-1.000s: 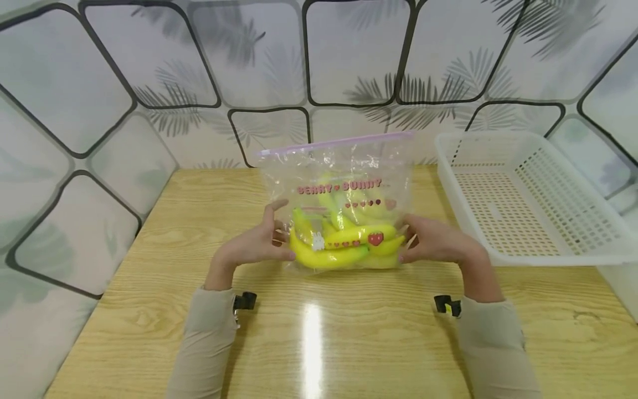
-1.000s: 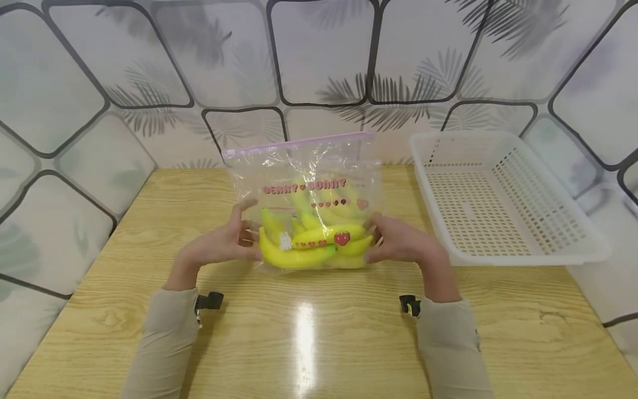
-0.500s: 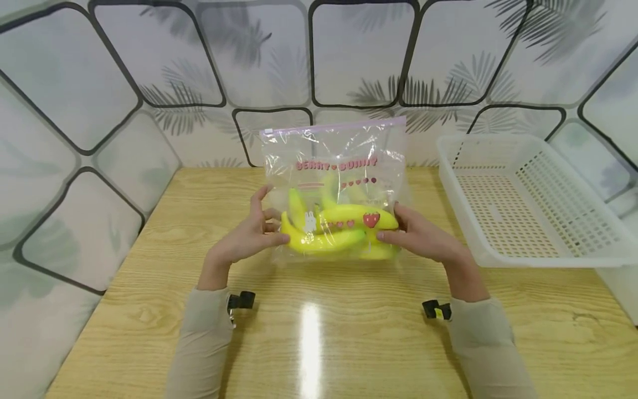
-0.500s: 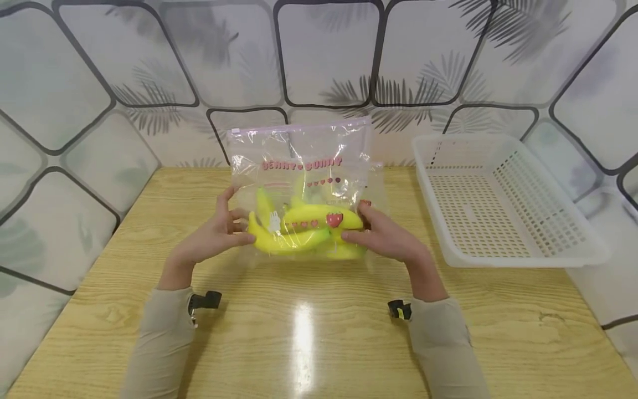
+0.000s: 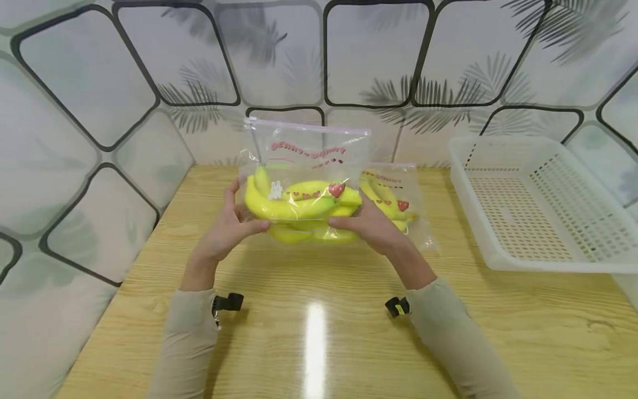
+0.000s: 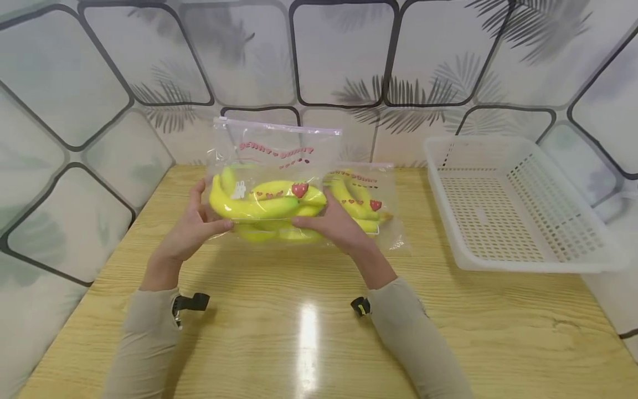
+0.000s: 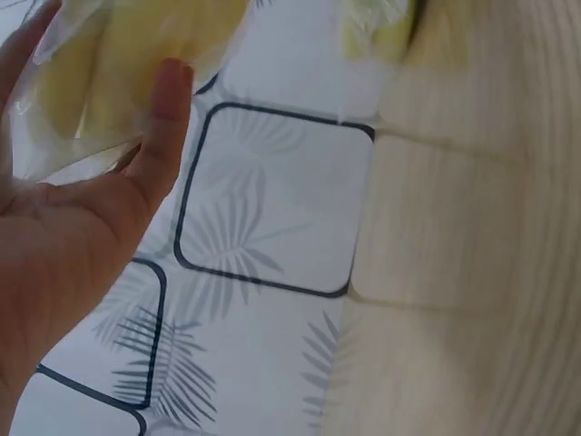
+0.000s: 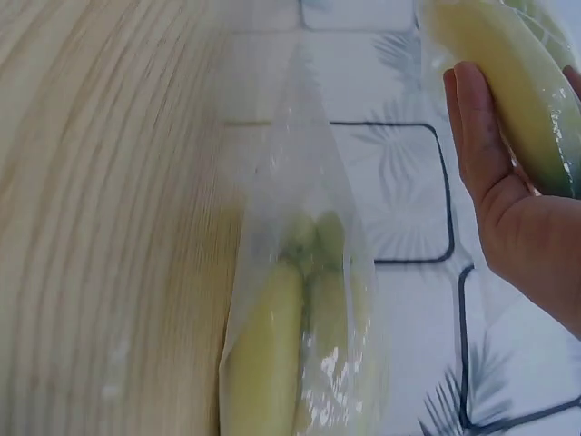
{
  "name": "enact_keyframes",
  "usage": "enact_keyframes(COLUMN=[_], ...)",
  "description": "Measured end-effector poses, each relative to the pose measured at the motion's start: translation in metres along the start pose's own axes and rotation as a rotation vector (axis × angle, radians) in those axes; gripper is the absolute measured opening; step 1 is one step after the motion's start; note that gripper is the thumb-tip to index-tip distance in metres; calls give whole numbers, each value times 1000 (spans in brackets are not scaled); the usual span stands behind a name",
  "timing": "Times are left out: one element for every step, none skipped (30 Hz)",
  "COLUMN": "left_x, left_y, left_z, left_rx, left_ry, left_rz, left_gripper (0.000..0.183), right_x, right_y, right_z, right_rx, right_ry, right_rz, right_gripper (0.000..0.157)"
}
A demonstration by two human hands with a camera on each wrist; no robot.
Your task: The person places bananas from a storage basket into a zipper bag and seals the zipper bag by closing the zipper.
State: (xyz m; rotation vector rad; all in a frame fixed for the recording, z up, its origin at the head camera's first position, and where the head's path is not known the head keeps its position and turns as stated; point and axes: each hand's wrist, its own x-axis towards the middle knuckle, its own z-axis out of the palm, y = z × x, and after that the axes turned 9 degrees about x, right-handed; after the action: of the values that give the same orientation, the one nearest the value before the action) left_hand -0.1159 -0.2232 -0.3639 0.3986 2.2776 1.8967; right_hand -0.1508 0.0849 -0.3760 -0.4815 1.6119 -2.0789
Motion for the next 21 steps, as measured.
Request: enact_keyframes(left_x=[-1, -2, -3, -4, -4, -4, -5, -5, -6, -7, -8, -8, -9, -8, -8, -6, -5, -3, -2, 0, 1], left_y=[-2, -4, -6, -8, -10, -12, -13, -14, -15, -15, -15, -14, -14, -14, -14, -14, -14, -14, -13, -14, -14], left_z=[-3, -5, -8, -10, -13, -16, -19, -22, -26, -30, -35, -39, -42, -46, -48, -50, -51, -51, -51, -51, -51], left_rx=[-3, -7, -5, -7, -12, -12, -8, 0, 14, 33, 51, 72, 93, 117, 136, 149, 156, 168, 178, 184, 189], left_ry=[27, 56, 86, 114, 142, 166, 185, 196, 192, 183, 172, 161, 154, 156, 163, 185, 211, 239, 266, 293, 314], left_rz=[-9, -14, -20, -23, -27, -33, -42, -54, -70, -92, -115, -134, -161, -190, -217, -246, -269, -293, -317, -331, -345], left_gripper=[96, 92, 88, 85, 81, 78, 77, 76, 76, 77, 77, 77, 77, 77, 78, 79, 80, 81, 82, 81, 80], right_x=[5, 10, 15, 20, 25, 30, 34, 38, 43, 46, 49, 53, 56, 59, 62, 64, 67, 70, 72, 75, 77], right_y=[1, 1, 2, 3, 3, 4, 5, 6, 7, 9, 11, 13, 15, 18, 21, 24, 26, 28, 30, 31, 33], right_z=[4, 9, 13, 17, 21, 25, 29, 33, 37, 40, 44, 47, 51, 55, 58, 61, 65, 68, 71, 73, 76], right_rx=[-16, -50, -63, -73, -100, -130, -156, -172, -179, -194, -211, -212, -204, -193, -188, -171, -152, -137, -118, -101, -86], right_ry=[7, 22, 34, 43, 66, 94, 126, 155, 179, 208, 239, 256, 264, 273, 287, 300, 312, 327, 340, 360, 374], right_rz=[20, 34, 56, 76, 95, 117, 139, 162, 180, 198, 215, 223, 220, 214, 208, 199, 190, 178, 166, 166, 167], right_gripper=[95, 90, 87, 82, 79, 80, 85, 91, 95, 101, 106, 107, 103, 97, 92, 84, 75, 66, 57, 54, 52])
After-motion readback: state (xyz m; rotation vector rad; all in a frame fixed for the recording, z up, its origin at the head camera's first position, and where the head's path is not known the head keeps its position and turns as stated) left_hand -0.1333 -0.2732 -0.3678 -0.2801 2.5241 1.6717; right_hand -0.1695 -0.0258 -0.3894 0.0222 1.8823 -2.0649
